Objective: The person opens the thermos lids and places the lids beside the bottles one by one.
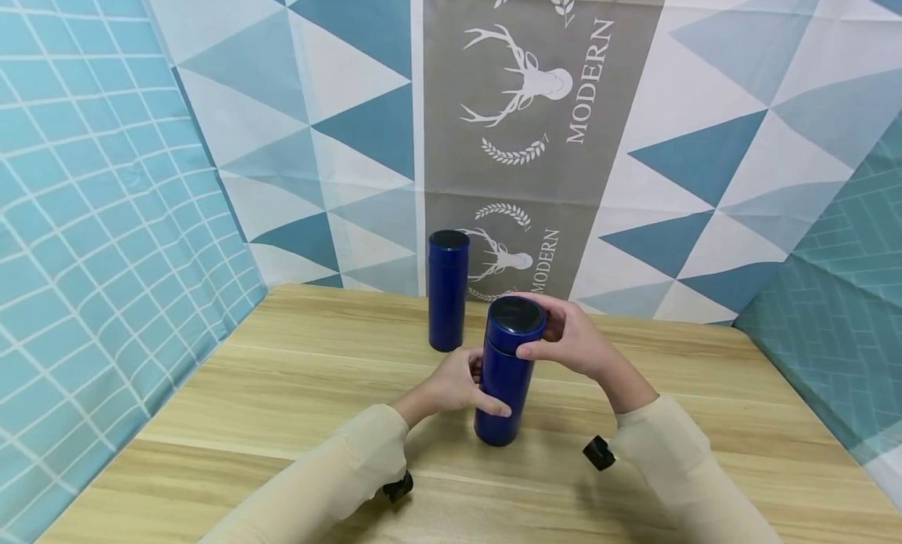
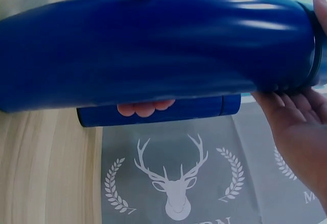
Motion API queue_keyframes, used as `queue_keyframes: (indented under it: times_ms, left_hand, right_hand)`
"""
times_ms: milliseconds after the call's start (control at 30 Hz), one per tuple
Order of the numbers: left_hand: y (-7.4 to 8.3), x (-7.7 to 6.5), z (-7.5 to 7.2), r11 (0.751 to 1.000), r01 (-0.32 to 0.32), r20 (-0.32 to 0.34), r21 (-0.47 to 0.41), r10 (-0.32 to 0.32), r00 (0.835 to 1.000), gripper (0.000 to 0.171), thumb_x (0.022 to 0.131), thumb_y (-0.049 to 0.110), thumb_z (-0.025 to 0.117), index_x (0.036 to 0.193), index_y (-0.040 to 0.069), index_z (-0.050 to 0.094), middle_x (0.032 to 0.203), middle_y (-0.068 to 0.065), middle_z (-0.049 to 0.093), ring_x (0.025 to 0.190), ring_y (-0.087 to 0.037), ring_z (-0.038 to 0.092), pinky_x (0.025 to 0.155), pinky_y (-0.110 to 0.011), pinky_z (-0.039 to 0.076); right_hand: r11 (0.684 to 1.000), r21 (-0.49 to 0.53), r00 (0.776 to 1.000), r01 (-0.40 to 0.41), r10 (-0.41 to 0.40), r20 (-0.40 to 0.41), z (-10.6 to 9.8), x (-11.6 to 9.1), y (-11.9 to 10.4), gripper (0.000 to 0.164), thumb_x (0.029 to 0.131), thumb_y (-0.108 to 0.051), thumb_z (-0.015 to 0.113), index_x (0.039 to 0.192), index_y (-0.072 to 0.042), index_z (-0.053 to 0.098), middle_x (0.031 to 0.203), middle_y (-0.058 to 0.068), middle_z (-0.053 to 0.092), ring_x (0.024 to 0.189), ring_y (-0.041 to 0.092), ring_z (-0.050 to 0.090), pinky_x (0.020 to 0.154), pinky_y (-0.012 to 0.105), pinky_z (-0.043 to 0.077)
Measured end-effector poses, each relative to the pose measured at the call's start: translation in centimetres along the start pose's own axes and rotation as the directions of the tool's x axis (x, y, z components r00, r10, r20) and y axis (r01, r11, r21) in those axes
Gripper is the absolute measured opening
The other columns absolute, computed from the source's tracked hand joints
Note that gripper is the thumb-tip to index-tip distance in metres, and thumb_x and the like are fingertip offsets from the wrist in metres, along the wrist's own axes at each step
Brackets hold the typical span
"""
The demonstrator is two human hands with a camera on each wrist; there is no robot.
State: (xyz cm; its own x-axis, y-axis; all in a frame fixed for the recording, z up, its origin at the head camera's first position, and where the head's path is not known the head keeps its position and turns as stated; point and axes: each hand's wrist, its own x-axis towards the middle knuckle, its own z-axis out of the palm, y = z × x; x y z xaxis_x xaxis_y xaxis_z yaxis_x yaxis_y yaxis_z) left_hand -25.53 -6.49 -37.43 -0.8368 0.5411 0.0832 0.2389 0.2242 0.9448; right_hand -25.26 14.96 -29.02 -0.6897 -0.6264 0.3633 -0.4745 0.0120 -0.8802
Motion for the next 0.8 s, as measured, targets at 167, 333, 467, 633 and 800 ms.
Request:
queue_keyframes:
  times_ms: [167,333,467,633,800]
  left_hand:
    - [-0.1,0.0,0.0,1.0,0.007,-0.003,0.001,-0.007,1.0,0.062,0.065,0.009,0.086,0.121,0.009,0.061,0.11,-0.009,0.071,0.091,-0.011,0.067,0.083,-0.025,0.055]
    - [-0.1,0.0,0.0,1.0,0.004,-0.004,0.004,-0.004,1.0,0.061,0.065,0.008,0.086,0.121,0.008,0.061,0.11,-0.009,0.071,0.09,-0.011,0.067,0.082,-0.025,0.055]
    - [-0.1,0.0,0.0,1.0,0.0,-0.005,0.002,0.0,1.0,0.061,0.065,0.008,0.086,0.12,0.008,0.061,0.11,-0.01,0.071,0.09,-0.011,0.067,0.082,-0.025,0.055]
    - [-0.1,0.0,0.0,1.0,-0.001,-0.008,0.005,0.001,1.0,0.061,0.064,0.008,0.086,0.12,0.008,0.061,0.11,-0.009,0.071,0.09,-0.011,0.067,0.082,-0.025,0.055]
    - [0.0,0.0,0.1,1.0,0.002,-0.005,0.004,-0.002,1.0,0.061,0.065,0.008,0.085,0.121,0.008,0.061,0.111,-0.01,0.071,0.09,-0.01,0.067,0.082,-0.025,0.055]
  right_hand:
    - [0.997,0.052,0.994,0.051,-0.056,0.094,-0.7,0.4,0.6,0.072,0.084,-0.015,0.074,0.14,0.01,0.036,0.126,-0.014,0.062,0.112,0.005,0.063,0.091,0.025,0.055]
    - [0.995,0.078,0.987,0.057,-0.068,0.148,-1.3,0.7,1.0,0.069,0.085,-0.015,0.073,0.141,0.005,0.039,0.126,-0.013,0.063,0.112,0.006,0.063,0.092,0.025,0.055]
    - [0.993,0.089,0.975,0.074,-0.091,0.204,-1.9,1.0,1.3,0.065,0.086,-0.012,0.071,0.142,0.001,0.041,0.128,-0.012,0.062,0.114,0.007,0.062,0.094,0.026,0.054]
    - [0.993,0.075,0.956,0.088,-0.105,0.274,-2.5,1.6,1.6,0.065,0.086,-0.016,0.071,0.142,-0.002,0.041,0.129,-0.009,0.062,0.113,0.009,0.063,0.093,0.028,0.055]
    - [0.99,0.123,0.937,0.07,-0.108,0.333,-2.7,2.1,1.7,0.068,0.085,-0.024,0.074,0.142,-0.005,0.042,0.132,-0.003,0.061,0.117,0.013,0.062,0.095,0.032,0.054]
